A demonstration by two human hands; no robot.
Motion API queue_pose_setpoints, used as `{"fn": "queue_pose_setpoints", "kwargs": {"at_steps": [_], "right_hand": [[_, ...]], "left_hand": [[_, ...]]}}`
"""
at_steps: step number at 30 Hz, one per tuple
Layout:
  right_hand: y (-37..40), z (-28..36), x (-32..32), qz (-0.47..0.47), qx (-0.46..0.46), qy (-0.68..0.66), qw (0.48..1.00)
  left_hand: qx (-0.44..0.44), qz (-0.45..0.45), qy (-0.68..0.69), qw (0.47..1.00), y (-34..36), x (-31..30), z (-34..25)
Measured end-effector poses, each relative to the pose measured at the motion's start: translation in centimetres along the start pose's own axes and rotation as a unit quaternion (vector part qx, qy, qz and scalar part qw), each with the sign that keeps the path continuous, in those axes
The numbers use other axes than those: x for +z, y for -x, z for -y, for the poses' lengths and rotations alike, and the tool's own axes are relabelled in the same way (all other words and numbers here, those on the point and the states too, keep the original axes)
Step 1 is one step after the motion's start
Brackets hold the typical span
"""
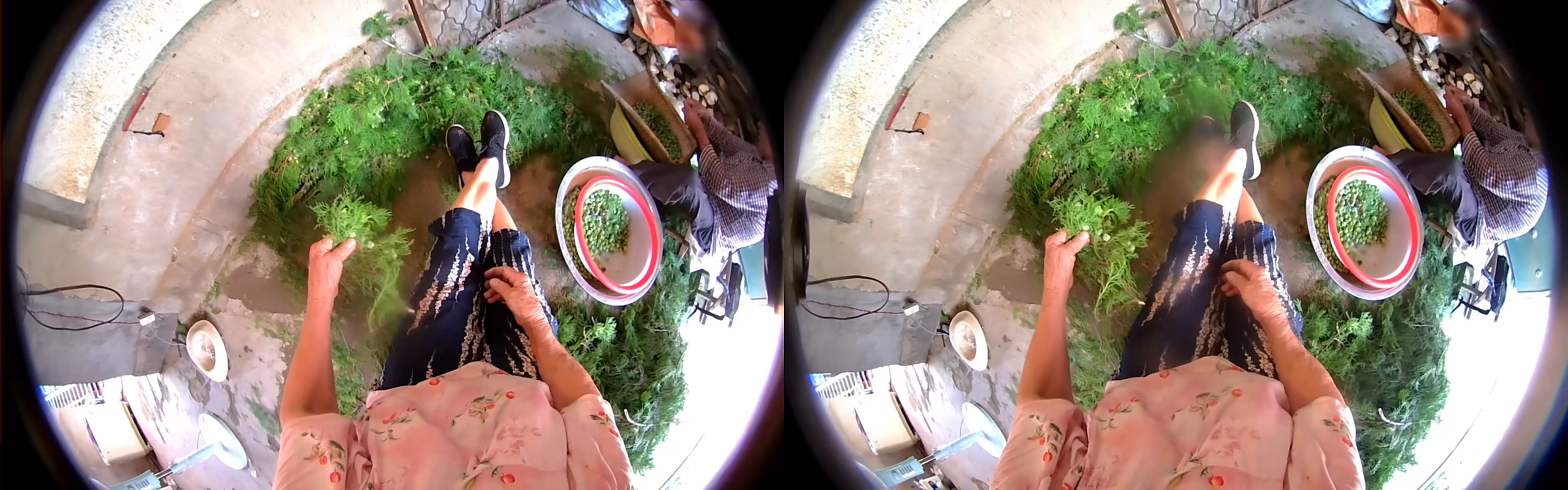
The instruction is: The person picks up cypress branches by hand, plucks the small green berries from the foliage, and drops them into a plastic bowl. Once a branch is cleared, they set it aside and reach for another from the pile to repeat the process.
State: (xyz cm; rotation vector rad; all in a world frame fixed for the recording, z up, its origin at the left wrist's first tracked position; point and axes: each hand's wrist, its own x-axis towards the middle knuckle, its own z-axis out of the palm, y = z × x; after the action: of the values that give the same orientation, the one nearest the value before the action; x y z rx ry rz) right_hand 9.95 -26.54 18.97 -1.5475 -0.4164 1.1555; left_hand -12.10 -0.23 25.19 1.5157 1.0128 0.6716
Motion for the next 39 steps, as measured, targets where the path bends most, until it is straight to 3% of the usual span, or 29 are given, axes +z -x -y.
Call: {"fn": "queue_pose_setpoints", "kwargs": {"at_steps": [2,3,6,11,13,16,23,28,31,39], "right_hand": [[1.3,1.6,0.1,-0.027,-0.009,0.007,1.0],[1.8,2.5,0.2,-0.037,-0.035,-0.006,0.999],[4.0,6.0,1.4,-0.066,-0.118,-0.04,0.99],[7.9,8.9,3.5,-0.013,-0.277,0.058,0.959],[8.9,8.8,4.0,0.003,-0.189,0.033,0.981],[9.2,7.0,3.8,0.035,-0.16,-0.054,0.985],[8.6,4.9,3.7,0.021,-0.131,-0.06,0.989],[8.9,5.4,3.5,0.05,-0.047,-0.129,0.989],[8.6,4.8,3.0,0.089,-0.015,-0.159,0.983],[8.0,4.1,2.4,0.115,0.041,-0.31,0.943]], "left_hand": [[0.009,0.018,-0.058,0.998,1.7,0.5,-2.5],[0.009,0.071,-0.063,0.995,1.5,0.2,-1.7],[0.053,0.162,0.021,0.985,4.1,3.0,-4.9],[0.018,0.244,0.069,0.967,8.4,7.4,-7.4],[0.018,0.265,0.127,0.956,10.1,9.4,-7.2],[-0.01,0.286,0.128,0.95,11.7,11.2,-6.0],[0.027,0.267,0.053,0.962,12.9,12.1,-4.5],[-0.071,0.265,0.088,0.958,13.1,11.8,-4.3],[-0.138,0.288,0.187,0.929,13.5,11.8,-5.4],[-0.184,0.281,0.236,0.912,13.5,12.0,-3.7]]}}
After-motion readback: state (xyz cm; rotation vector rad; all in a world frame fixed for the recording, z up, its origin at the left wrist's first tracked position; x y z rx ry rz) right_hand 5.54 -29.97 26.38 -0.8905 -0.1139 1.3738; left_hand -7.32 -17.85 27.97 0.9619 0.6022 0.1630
